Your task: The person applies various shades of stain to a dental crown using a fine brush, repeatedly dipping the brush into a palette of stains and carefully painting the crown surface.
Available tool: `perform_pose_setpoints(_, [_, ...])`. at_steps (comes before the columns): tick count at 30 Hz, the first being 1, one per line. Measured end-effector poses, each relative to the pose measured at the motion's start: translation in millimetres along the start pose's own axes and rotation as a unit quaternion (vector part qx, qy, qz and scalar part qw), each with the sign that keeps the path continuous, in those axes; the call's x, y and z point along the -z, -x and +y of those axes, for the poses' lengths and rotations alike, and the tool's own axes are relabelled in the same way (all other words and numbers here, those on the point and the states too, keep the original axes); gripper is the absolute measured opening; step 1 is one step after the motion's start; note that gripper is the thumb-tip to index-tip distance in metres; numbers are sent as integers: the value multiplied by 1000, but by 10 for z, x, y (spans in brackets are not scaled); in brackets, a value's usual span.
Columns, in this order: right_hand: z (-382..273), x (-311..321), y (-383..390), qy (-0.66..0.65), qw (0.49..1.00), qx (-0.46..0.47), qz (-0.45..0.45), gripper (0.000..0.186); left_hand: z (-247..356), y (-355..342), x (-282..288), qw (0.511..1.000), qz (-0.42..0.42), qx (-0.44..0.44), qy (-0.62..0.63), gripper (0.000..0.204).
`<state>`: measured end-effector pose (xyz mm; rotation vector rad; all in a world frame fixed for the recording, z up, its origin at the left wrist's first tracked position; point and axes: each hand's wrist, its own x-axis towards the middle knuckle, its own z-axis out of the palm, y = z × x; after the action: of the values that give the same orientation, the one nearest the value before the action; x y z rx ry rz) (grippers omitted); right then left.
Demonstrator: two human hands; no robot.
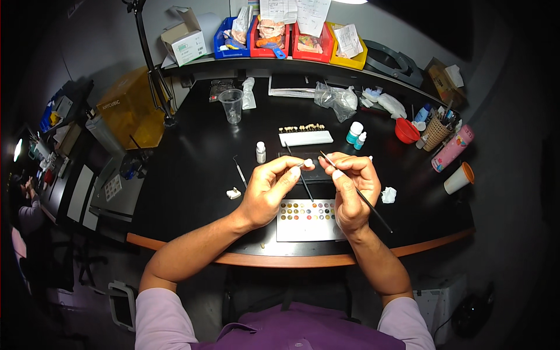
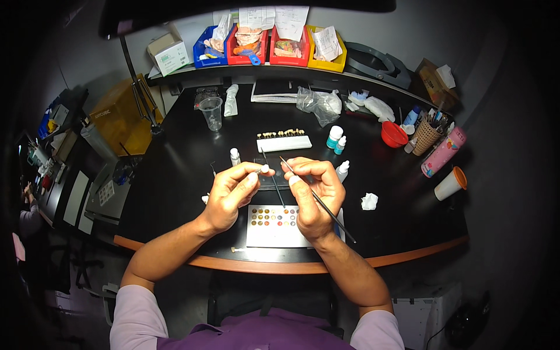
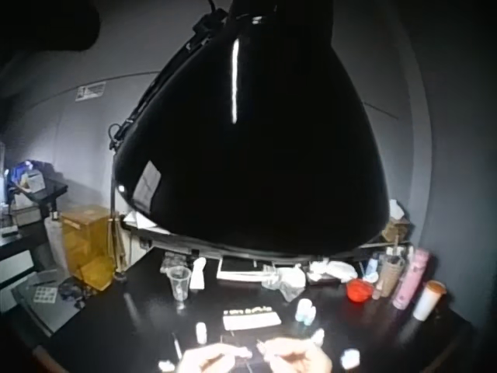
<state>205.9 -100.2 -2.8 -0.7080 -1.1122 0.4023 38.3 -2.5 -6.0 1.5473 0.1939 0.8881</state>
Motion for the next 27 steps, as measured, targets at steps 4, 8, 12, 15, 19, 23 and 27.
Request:
perform_pose_setpoints(4, [-66, -30, 67, -9, 999, 38, -12, 13, 8, 46, 2, 1000, 1, -26, -2, 29])
perform_pose_setpoints(8, [-83, -34, 131, 18, 993, 112, -42, 16, -34, 55, -57, 999, 0, -34, 14, 30])
perform_pose_setpoints(12, [-127, -76, 139, 83, 981, 165, -64, 17, -35, 103, -1, 997, -29, 11, 71, 24])
perform_pose_setpoints(15, [-173, -53, 162, 143, 971, 175, -77, 18, 18, 147, -19, 990, -22, 53, 126, 22])
perform_pose_setpoints(19, [-185, -53, 143, 206, 952, 207, -90, 19, 70, 167, -94, 985, -2, 77, 154, 21])
perform_pose_setpoints(23, [-186, -76, 131, 222, 948, 209, -90, 19, 59, 183, -140, 997, -3, 31, 72, 28])
perform_pose_setpoints(27, [-196, -72, 114, 238, 939, 226, -102, 21, 87, 205, -120, 992, -13, 39, 123, 21])
